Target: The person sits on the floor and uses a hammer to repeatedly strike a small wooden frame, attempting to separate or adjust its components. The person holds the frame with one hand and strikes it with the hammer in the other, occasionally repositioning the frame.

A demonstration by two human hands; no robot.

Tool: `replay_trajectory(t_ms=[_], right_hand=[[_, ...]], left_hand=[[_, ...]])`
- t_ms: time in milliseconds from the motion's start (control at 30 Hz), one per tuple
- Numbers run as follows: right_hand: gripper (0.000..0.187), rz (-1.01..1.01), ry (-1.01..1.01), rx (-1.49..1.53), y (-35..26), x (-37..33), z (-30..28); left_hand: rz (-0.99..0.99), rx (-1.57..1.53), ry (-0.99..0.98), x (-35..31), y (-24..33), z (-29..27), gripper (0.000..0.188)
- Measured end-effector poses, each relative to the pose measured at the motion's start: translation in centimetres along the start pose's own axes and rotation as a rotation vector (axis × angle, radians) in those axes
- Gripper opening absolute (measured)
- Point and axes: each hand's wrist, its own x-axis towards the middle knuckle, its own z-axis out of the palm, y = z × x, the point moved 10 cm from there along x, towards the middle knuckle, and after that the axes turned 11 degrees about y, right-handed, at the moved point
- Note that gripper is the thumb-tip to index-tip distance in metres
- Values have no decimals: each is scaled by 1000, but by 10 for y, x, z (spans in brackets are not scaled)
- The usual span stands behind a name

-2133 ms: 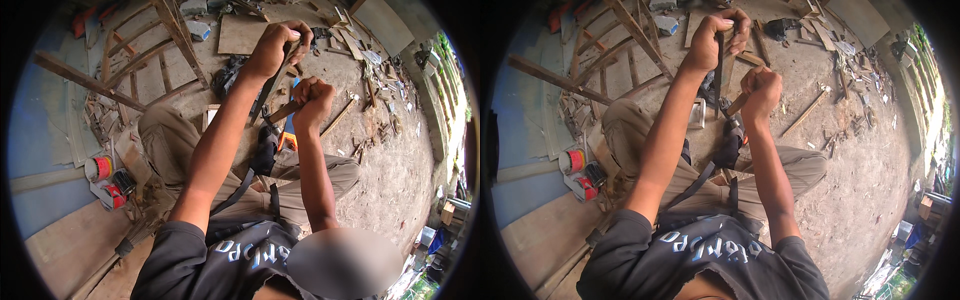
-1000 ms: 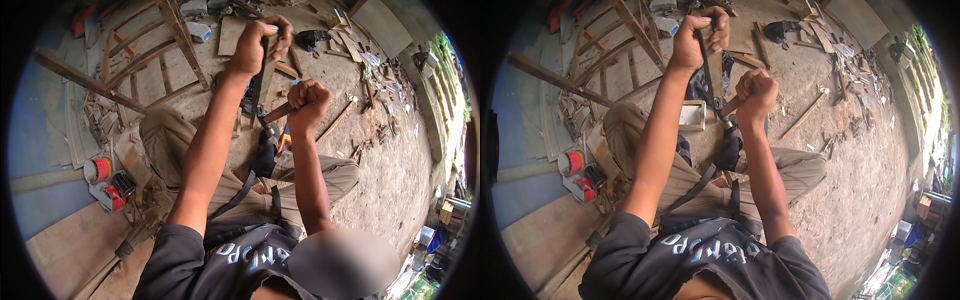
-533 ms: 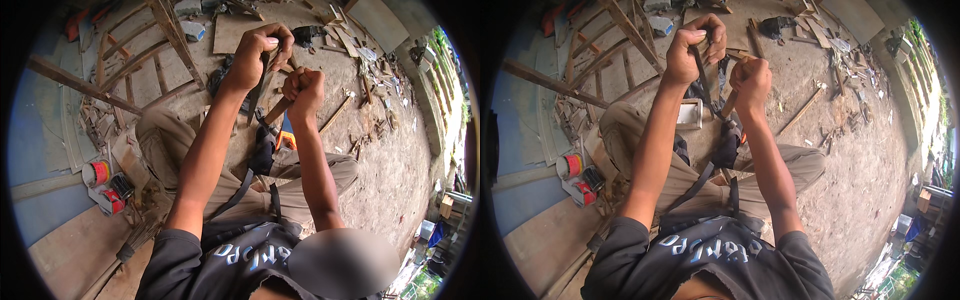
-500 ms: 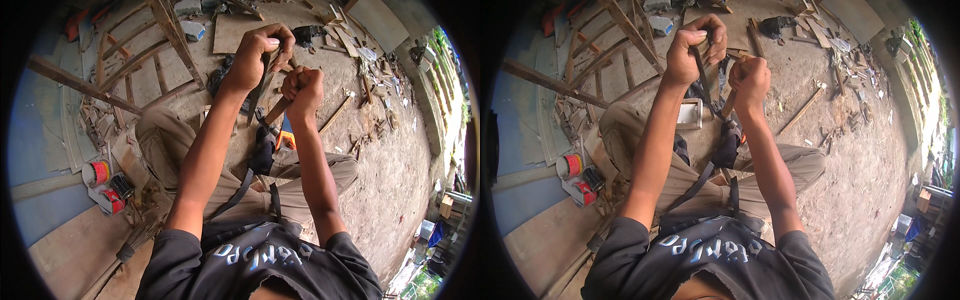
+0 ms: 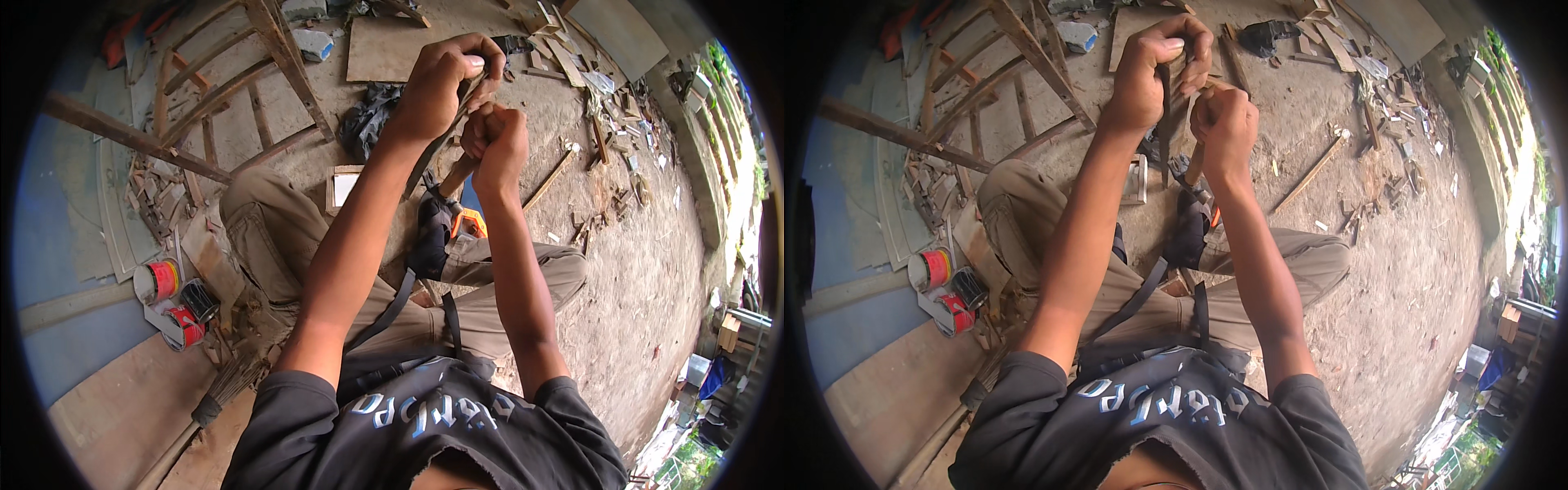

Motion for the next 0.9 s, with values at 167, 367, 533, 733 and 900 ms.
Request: replay_trajectory(t_ms=[167, 367, 533, 733, 900], right_hand=[[38, -109, -97, 111, -2, -13, -16], [31, -31, -59, 385, 24, -14, -34], [32, -45, -60, 453, 17, -10, -25], [31, -23, -15, 453, 22, -6, -24], [33, -100, -28, 432, 20, -6, -26]], left_hand=[[29, -51, 37, 27, -5, -31, 27], [-71, -162, 48, 39, -3, -66, 25], [-20, -114, 13, 40, 3, -72, 28], [-50, -137, 22, 46, -3, -76, 28], [-120, -230, 97, 49, -10, -90, 24]])
